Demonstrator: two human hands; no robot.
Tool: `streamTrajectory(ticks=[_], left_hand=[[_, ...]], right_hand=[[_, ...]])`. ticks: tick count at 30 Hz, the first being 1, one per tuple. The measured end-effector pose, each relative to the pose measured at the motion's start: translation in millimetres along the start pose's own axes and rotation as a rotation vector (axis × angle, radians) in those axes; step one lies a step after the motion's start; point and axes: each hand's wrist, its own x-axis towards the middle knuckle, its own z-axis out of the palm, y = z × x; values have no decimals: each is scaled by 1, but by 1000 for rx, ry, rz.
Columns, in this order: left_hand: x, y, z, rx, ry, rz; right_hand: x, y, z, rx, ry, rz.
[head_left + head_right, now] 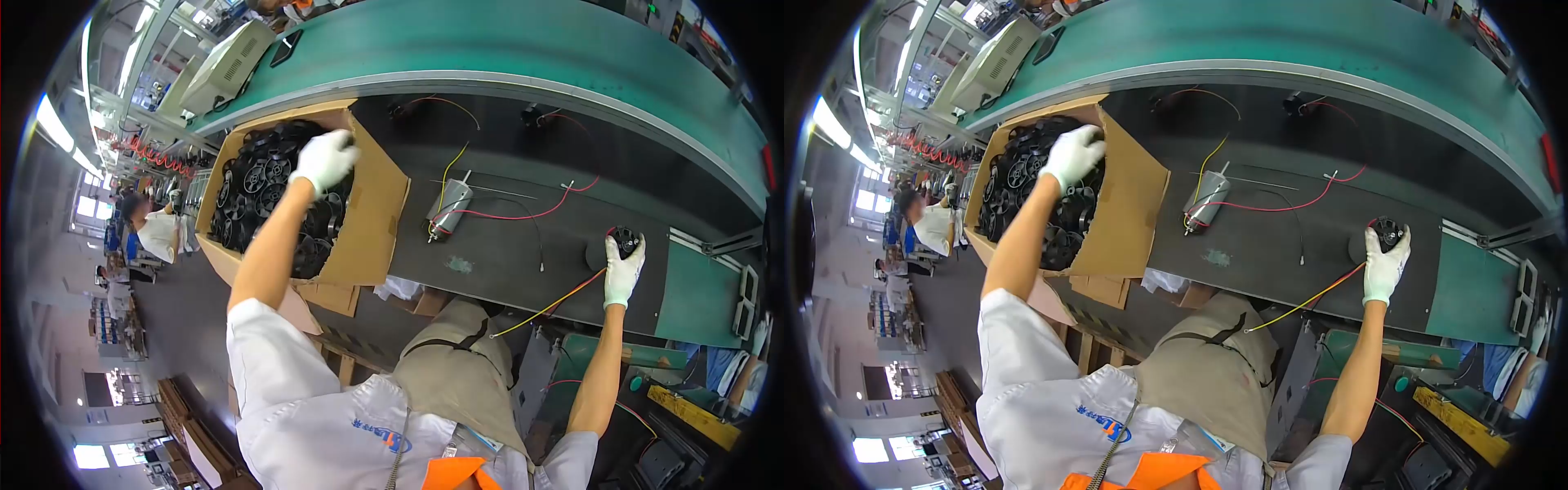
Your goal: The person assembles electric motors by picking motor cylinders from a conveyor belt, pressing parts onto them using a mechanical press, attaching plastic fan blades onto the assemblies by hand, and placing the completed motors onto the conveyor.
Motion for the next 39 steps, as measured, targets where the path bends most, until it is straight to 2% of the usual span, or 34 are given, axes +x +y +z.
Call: streamTrajectory(ticks=[1,2,3,5,9,12,15,17,19,20,23,30,33,35,37,39], left_hand=[[11,-39,-1,65,-41,-49],[23,-90,19,230,6,-73],[28,-99,18,356,-78,-201],[28,-96,32,502,-31,-350],[41,-100,67,584,-28,-272],[57,-112,83,604,53,-357],[62,-105,47,423,68,-439],[57,-101,8,345,92,-416],[55,-136,-6,-100,106,-296],[34,-96,-34,-594,-100,-442],[4,-35,-45,-878,-169,-339],[18,73,0,-988,-428,-132],[18,145,41,-1105,-575,-76],[-3,204,78,-1185,-647,30],[-38,259,121,-1394,-807,-19],[-72,310,161,-1684,-1001,-145]], right_hand=[[-1,-1,0,0,5,0],[-1,-2,0,-1,13,2],[-2,-2,0,-5,16,1],[-3,-3,2,-8,23,15],[-3,0,2,-22,30,19],[-1,2,3,-7,24,4],[-3,-4,0,-10,17,3],[-3,-3,-1,2,17,6],[-4,-5,-3,12,10,3],[-5,-6,-4,20,19,4],[-7,-2,-4,0,32,0],[-10,13,-17,111,-2,-77],[-18,10,-30,-6,100,-86],[-35,16,-32,-91,289,-221],[-58,3,-36,170,35,-165],[-93,-14,-28,412,-54,-72]])
